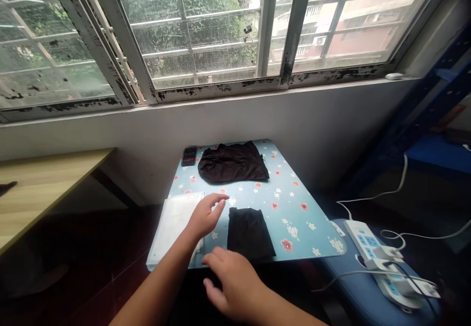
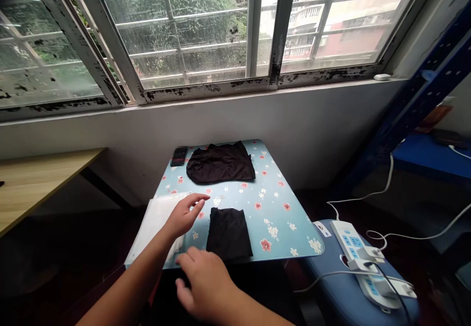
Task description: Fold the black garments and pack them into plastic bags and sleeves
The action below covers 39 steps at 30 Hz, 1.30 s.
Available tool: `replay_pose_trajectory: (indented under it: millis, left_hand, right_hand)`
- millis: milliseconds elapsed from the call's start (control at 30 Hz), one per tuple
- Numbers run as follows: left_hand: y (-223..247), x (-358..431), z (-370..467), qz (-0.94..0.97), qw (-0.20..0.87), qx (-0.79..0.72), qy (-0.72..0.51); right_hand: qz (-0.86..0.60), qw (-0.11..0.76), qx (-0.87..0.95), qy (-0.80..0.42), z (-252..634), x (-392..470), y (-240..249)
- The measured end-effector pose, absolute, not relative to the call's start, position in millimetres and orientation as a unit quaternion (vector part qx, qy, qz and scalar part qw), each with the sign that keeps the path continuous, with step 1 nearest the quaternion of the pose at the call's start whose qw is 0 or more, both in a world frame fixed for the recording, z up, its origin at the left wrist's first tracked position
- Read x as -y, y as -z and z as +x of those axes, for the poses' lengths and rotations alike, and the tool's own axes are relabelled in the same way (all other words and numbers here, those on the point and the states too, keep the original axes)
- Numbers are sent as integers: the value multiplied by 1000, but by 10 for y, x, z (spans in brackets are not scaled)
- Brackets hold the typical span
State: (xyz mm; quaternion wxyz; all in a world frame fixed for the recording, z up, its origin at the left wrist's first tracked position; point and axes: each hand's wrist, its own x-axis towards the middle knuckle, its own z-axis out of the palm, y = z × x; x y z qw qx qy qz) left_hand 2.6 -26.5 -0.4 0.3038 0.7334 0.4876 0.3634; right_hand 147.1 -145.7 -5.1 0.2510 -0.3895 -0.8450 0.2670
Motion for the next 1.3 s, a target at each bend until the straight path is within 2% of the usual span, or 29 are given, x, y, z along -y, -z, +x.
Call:
replay_pose_trajectory:
  millis: [100, 167, 233, 367, 533, 700, 867, 967, 1167, 1300]
  left_hand:
    - [63, 252, 90, 800, 247, -467, -285]
    - [109, 273, 141, 822, 218, -472, -234]
    - [136, 301, 156, 833, 197, -483, -186]
    - [130, 401, 82, 864, 180, -455, -119]
    - [94, 685, 13, 862, 181, -452, -138]
    - [87, 950, -11, 834, 188, -484, -184]
    - [109, 1034, -43, 818, 213, -520, -120]
    - [156, 1037, -45, 800, 213, -546, -128]
    - [257, 1010, 18, 772, 235, -569, -158]
    - [278, 1014, 36, 786, 219, -552, -171]
  right_hand:
    - [-457, 322, 816, -151, 1520, 1383, 141]
    - [-501, 339, 790, -99, 1602, 1320, 194]
    - [-532, 313, 782, -90, 1712, 1286, 248]
    - [-548, 254, 781, -161, 2042, 1262, 340]
    - [-529, 236, 801, -150, 2497, 1185, 313]
    - [-524, 237, 805, -147, 2562, 1246, 273]
    - [-511, 198, 824, -144, 2481, 1349, 378]
    - [-484, 179, 844, -142, 2495, 1309, 459]
    - [-430, 228, 870, -71, 2548, 1119, 601]
    - [-379, 225, 891, -108, 2611, 1125, 519]
